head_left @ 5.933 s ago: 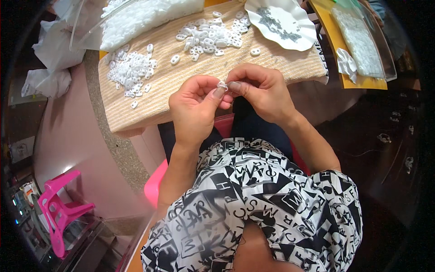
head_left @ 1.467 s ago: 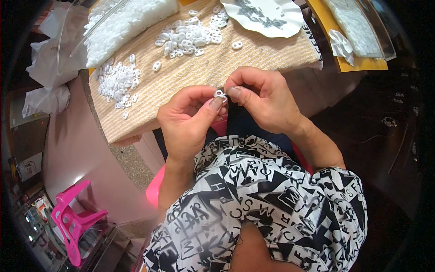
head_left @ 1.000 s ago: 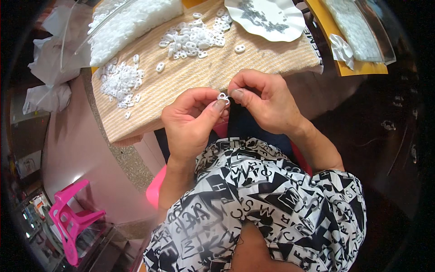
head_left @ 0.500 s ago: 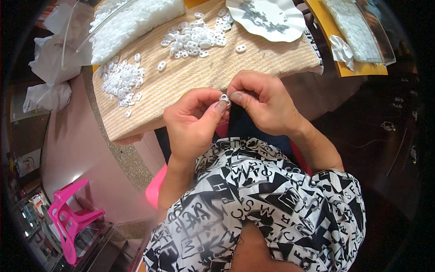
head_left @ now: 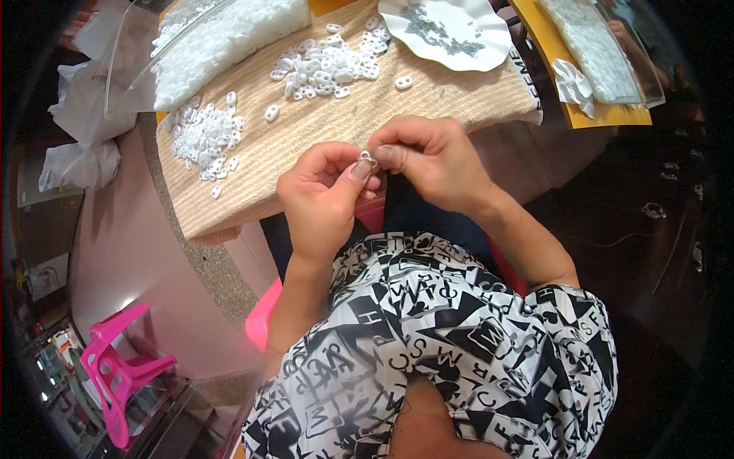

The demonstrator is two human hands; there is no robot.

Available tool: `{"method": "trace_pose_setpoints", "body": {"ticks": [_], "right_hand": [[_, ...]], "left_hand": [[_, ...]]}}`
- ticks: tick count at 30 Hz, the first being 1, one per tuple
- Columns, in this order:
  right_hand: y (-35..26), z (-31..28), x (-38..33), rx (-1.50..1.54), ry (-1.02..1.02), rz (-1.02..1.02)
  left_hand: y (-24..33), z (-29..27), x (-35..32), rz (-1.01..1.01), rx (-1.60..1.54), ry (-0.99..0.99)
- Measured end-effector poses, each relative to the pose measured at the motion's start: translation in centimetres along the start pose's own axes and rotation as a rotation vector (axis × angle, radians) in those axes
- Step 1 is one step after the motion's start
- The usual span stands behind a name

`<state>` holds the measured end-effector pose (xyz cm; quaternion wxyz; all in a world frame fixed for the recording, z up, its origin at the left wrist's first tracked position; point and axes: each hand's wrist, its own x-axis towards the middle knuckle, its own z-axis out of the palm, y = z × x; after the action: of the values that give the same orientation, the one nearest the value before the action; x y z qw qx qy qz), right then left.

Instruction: Manual assembly of small hardware parts by inserting silver metal rings into white plastic components.

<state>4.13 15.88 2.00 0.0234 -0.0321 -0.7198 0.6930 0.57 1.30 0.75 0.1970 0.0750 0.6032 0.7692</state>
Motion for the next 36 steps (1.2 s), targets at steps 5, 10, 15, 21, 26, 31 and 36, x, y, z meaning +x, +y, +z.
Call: {"method": "trace_pose_setpoints", "body": {"ticks": [5,10,15,21,26,31,36], "right_hand": [[-0.3,-1.4,0.2,0.163,-0.046,0.142],[-0.3,-1.0,0.3,0.132,-0.043,0.096],[-0.5,-0.7,0.3,0.122,-0.067,0.068],[-0.5,-0.4,0.1,-0.037,-0.019,-0.009],[-0.5,0.0,0.2,-0.208,0.028,-0.177],[0.1,0.5,0.4,-0.135,0.027,-0.141],[0.4,0.5,0.7,-0.136,0.015,-0.132]], "left_hand": [[0.0,-0.2,0.3,-0.016,-0.126,-0.012],[-0.1,-0.1,0.2,-0.023,-0.137,-0.035],[0.1,-0.1,0.1,-0.017,-0.12,-0.037],[0.2,0.1,0.0,-0.01,-0.104,-0.03],[0.2,0.2,-0.2,0.005,-0.087,-0.012],[-0.2,0.5,-0.3,0.056,-0.01,0.045],[-0.8,0.5,-0.2,0.112,0.029,0.083]]}}
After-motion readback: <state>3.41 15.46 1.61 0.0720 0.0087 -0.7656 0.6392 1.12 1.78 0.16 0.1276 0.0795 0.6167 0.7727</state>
